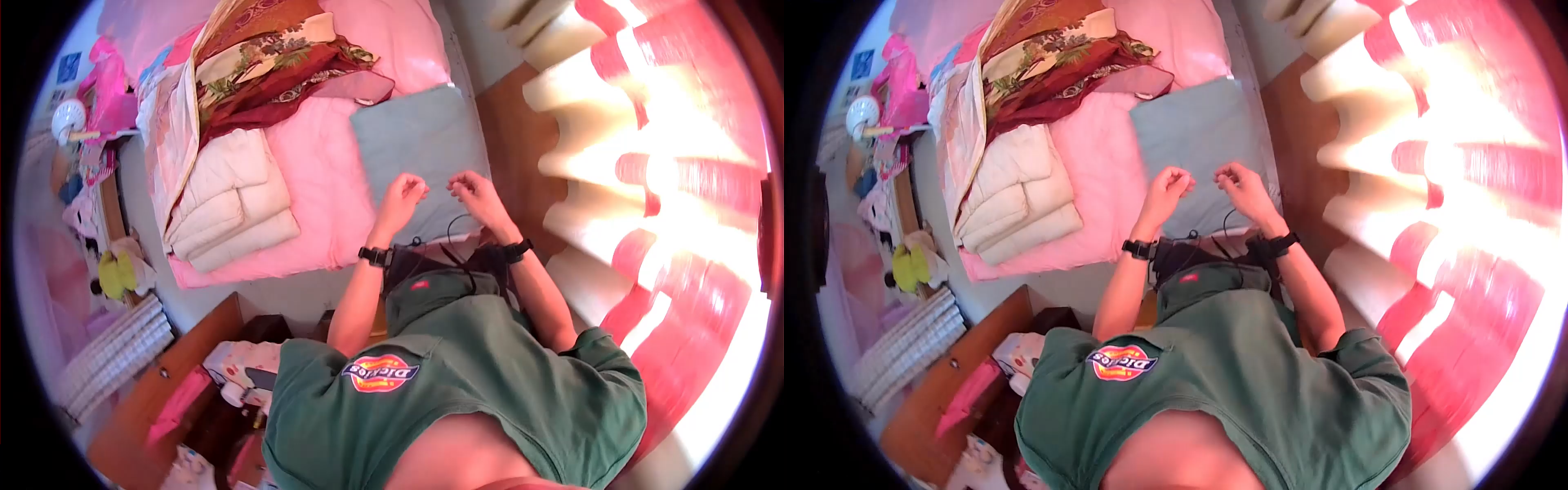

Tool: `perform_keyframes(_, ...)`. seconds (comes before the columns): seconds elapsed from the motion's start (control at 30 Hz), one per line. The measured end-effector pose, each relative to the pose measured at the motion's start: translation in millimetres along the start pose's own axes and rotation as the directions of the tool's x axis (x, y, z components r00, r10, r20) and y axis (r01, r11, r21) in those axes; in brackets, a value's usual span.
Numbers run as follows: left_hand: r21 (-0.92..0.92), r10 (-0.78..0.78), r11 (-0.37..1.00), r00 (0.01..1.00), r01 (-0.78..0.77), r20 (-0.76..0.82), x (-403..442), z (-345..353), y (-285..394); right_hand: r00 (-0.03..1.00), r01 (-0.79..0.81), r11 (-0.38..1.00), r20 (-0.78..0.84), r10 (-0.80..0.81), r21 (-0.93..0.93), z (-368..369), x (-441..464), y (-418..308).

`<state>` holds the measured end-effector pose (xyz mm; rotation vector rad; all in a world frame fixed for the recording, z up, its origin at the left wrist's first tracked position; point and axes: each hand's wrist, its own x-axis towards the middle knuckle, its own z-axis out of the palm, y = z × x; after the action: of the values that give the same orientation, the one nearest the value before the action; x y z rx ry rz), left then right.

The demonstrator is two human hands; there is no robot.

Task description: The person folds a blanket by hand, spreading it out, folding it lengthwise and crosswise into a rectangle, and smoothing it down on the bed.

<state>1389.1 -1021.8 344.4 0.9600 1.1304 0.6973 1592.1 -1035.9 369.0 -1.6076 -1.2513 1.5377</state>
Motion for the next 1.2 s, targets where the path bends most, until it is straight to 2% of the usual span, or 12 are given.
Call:
perform_keyframes(0.07, 0.001, -0.095, 0.995, 0.985, 0.096, -0.141, 4.1, 12.8, -13.7, 0.997, 0.002, 1.000, 0.082, -0.003, 0.009, -20.7, 23.9, 13.0)
perform_keyframes(0.17, 0.000, -0.104, 0.994, 0.946, 0.109, -0.306, 2.8, 39.8, -10.0, 0.985, 0.017, 1.000, 0.174, -0.018, 0.012, -49.9, 42.8, 23.1)
perform_keyframes(0.23, -0.066, -0.086, 0.996, 0.935, 0.067, -0.343, 2.7, 59.8, -0.1, 0.977, -0.024, 0.999, 0.213, 0.018, 0.027, -64.1, 53.6, 5.6)
perform_keyframes(0.33, -0.129, -0.076, 0.991, 0.915, 0.026, -0.397, 3.1, 82.6, 15.1, 0.961, 0.090, 0.996, 0.263, -0.086, 0.000, -71.3, 65.8, -9.1)
perform_keyframes(0.43, -0.183, -0.021, 0.981, 0.913, -0.059, -0.408, 3.1, 89.8, 27.5, 0.944, 0.085, 0.996, 0.322, -0.070, -0.033, -69.5, 83.3, -23.2)
perform_keyframes(0.57, -0.206, 0.072, 0.963, 0.904, -0.172, -0.420, 5.2, 84.8, 24.7, 0.924, 0.186, 0.981, 0.349, -0.156, -0.054, -59.6, 105.9, -28.7)
perform_keyframes(0.63, -0.217, 0.102, 0.951, 0.888, -0.219, -0.448, 12.3, 72.6, 20.2, 0.917, 0.182, 0.978, 0.376, -0.131, -0.103, -51.8, 114.5, -40.9)
perform_keyframes(0.7, -0.214, 0.088, 0.952, 0.867, -0.218, -0.491, 9.5, 66.0, 16.0, 0.909, 0.142, 0.984, 0.407, -0.087, -0.107, -42.4, 119.4, -51.2)
perform_keyframes(0.8, -0.251, 0.055, 0.941, 0.834, -0.227, -0.549, 9.2, 52.6, 12.6, 0.850, 0.177, 0.973, 0.521, -0.074, -0.150, -26.0, 146.7, -55.1)
perform_keyframes(0.93, -0.238, 0.033, 0.935, 0.731, -0.263, -0.681, 14.7, 41.4, 0.7, 0.768, 0.194, 0.959, 0.640, -0.020, -0.204, 3.1, 193.6, -65.0)
perform_keyframes(1.1, -0.252, -0.143, 0.948, 0.450, -0.192, -0.882, 3.6, 54.6, 11.6, 0.550, 0.184, 0.971, 0.835, 0.028, -0.154, 43.5, 259.1, -67.5)
perform_keyframes(1.2, -0.330, -0.273, 0.934, 0.325, -0.134, -0.905, 10.6, 67.5, 34.6, 0.467, 0.194, 0.972, 0.884, 0.026, -0.131, 48.2, 280.6, -84.8)
